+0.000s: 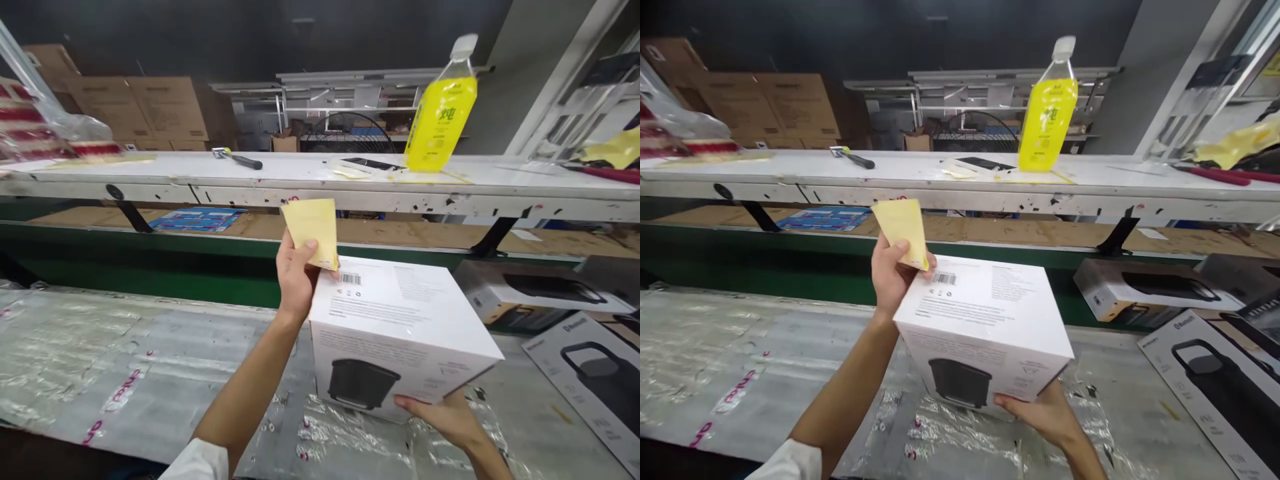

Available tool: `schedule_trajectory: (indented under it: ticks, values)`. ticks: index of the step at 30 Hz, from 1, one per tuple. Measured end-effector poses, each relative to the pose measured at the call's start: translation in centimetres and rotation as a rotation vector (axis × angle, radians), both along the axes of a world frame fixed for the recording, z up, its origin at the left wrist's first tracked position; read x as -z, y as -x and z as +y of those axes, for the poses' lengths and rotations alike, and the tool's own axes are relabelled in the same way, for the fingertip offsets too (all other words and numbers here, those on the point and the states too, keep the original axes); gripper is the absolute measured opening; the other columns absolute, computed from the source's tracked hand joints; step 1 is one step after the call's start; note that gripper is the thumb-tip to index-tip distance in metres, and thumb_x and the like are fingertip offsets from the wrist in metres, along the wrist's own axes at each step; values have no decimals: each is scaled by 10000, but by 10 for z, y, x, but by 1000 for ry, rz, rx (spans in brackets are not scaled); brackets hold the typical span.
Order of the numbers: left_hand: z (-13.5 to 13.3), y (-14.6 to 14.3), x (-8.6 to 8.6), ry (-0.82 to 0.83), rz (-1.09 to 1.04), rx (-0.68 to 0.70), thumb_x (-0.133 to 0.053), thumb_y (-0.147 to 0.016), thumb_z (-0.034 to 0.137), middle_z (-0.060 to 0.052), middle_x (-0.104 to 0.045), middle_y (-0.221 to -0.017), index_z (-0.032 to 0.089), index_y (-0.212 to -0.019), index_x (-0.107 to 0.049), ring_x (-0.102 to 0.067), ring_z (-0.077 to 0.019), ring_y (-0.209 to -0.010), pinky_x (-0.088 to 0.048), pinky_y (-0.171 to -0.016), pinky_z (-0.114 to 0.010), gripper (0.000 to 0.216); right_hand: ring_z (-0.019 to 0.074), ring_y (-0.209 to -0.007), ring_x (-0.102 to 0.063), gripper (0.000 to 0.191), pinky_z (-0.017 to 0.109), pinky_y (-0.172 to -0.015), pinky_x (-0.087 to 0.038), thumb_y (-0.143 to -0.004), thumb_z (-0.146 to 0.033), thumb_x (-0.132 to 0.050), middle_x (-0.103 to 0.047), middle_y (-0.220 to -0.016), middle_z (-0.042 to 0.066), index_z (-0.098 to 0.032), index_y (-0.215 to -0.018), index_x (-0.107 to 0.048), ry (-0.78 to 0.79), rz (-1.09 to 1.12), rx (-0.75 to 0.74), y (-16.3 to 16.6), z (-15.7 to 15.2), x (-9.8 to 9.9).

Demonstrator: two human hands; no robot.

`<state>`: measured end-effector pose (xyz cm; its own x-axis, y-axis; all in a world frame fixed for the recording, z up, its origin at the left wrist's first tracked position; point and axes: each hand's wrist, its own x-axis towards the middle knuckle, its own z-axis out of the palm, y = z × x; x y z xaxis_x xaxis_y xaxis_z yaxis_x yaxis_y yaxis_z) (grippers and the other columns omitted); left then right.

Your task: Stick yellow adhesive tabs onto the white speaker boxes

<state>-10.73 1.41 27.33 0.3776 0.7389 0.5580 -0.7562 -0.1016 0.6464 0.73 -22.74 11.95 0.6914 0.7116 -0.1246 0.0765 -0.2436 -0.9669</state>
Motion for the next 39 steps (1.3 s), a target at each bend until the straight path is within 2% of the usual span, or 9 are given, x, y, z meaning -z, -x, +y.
schedule_trajectory:
  ticks: [3, 6, 8, 11, 15, 19, 27, 34, 39]
  values:
    - [-2, 3, -16, -109, 133, 110, -697, -909, 332, -1, -735, -865, 251, -1137, -599, -711, -178, -588, -568, -531, -290, 261, 426, -1008, -731, 675, 537, -866, -647, -511, -668, -894, -785, -1072, 159, -239, -1021, -783, 38, -44, -42, -18, -14, -6]
    - [-6, 2, -38, -275, 250, 201, -697, -935, 388, -51, -737, -1092, 246, -1155, -594, -753, -205, -717, -616, -632, -325, 281, 486, -1220, -640, 939, 616, -951, -600, -500, -761, -877, -686, -1343, 176, -309, -1302, -693, -146, -196, -52, -44, -32, -43]
    - [-11, -2, -50, -376, 327, 192, -681, -948, 415, -62, -724, -1120, 234, -1108, -591, -755, -219, -794, -624, -697, -338, 258, 444, -1274, -614, 722, 599, -978, -586, -666, -642, -856, -647, -1397, 138, -405, -1321, -665, -397, -413, 38, -53, -39, -90]
    - [-19, -11, -60, -513, 435, 79, -689, -941, 425, -43, -716, -1026, 228, -962, -580, -731, -216, -866, -589, -684, -293, 226, 319, -980, -695, 227, 488, -816, -601, -824, -280, -810, -719, -1020, 103, -366, -1027, -756, -702, -878, 298, -44, -30, -167]
    - [-31, -18, -63, -568, 453, 39, -743, -904, 405, -26, -739, -936, 279, -1165, -549, -740, -216, -835, -567, -634, -271, 349, 191, -814, -672, 139, 342, -707, -548, -891, -151, -735, -701, -895, 30, -269, -965, -727, -607, -1269, 31, -15, 12, -226]
    - [-37, -14, -65, -537, 388, 69, -742, -916, 400, -9, -753, -895, 340, -1416, -409, -750, -212, -763, -602, -691, -311, 604, 174, -853, -690, 61, 316, -753, -563, -942, -177, -692, -712, -926, 27, -228, -974, -705, -539, -1392, -54, -9, 50, -232]
    - [-33, -1, -60, -557, 407, 69, -683, -960, 353, -41, -777, -1023, 292, -1271, -527, -759, -230, -972, -601, -917, -379, 352, 195, -868, -684, 84, 329, -764, -543, -962, -157, -652, -734, -945, 47, -221, -988, -700, -508, -1622, 6, -26, 62, -224]
    - [-32, 0, -60, -552, 421, -64, -655, -970, 328, -27, -770, -960, 270, -1203, -570, -747, -205, -932, -589, -854, -322, 254, 182, -766, -652, 85, 320, -693, -465, -923, -117, -692, -763, -906, 36, -196, -947, -672, -497, -2008, 63, -28, 69, -232]
    - [-28, 3, -65, -471, 361, 7, -684, -939, 276, 14, -697, -776, 234, -1169, -580, -712, -163, -761, -590, -750, -274, 256, 171, -707, -635, 92, 327, -657, -445, -920, -116, -648, -744, -829, 37, -187, -864, -664, -479, -2062, -55, -22, 71, -245]
